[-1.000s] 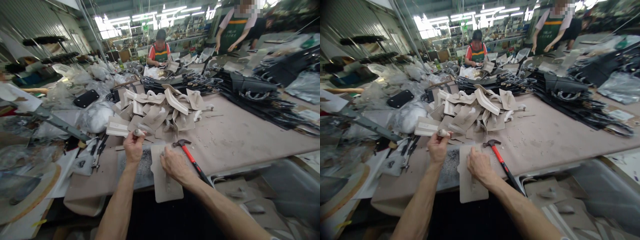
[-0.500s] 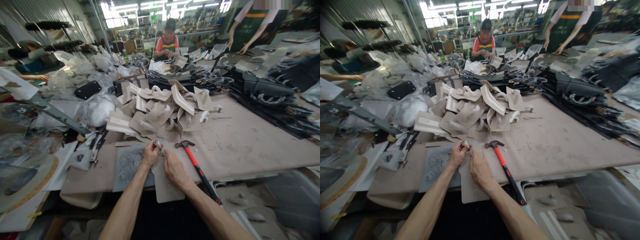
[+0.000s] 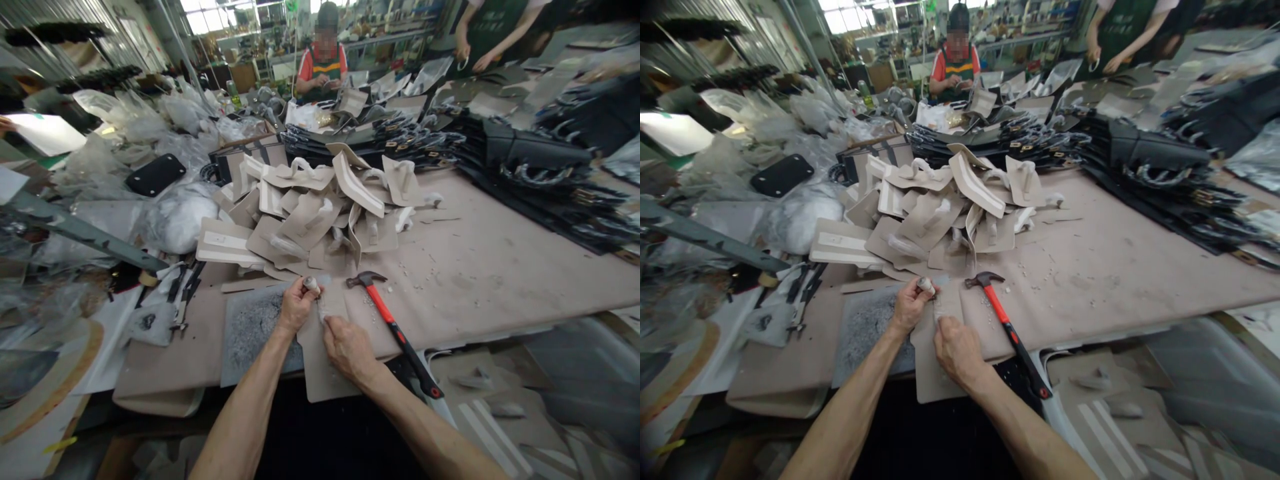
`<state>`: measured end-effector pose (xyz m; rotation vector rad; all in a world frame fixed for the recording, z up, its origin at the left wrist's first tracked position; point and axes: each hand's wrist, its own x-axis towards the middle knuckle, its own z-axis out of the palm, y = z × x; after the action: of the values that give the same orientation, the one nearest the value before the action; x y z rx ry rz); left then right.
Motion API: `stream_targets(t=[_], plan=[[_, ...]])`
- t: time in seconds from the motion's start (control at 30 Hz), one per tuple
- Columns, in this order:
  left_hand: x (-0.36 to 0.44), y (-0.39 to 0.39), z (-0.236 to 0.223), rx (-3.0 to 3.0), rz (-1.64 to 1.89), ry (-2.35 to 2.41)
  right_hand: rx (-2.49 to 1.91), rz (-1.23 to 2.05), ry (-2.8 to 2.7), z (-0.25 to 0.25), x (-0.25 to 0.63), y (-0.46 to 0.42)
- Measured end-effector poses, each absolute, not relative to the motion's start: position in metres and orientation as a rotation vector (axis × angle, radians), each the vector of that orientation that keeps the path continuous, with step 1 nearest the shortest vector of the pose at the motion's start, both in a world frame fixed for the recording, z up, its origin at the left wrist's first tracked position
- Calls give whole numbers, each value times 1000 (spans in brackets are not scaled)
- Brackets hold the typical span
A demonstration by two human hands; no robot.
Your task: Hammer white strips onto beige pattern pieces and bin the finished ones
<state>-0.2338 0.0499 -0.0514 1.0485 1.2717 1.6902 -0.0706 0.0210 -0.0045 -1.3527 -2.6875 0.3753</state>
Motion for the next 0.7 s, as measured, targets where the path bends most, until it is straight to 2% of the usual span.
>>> stream_targets(t=[0.33,0.53,0.6,0.7], plan=[[-234,46,-47,1233,1611,1369,-1359,395,-2621,-6,-70,20],[-234,43,-43,1375,1554,1396,-1160,644,-2448,8,-49,31],[-235,43,-42,1430,1536,1403,-1193,509,-2341,12,-28,44],[-237,43,-41,1491,1494,1430,-1484,66,-2317,10,10,65]])
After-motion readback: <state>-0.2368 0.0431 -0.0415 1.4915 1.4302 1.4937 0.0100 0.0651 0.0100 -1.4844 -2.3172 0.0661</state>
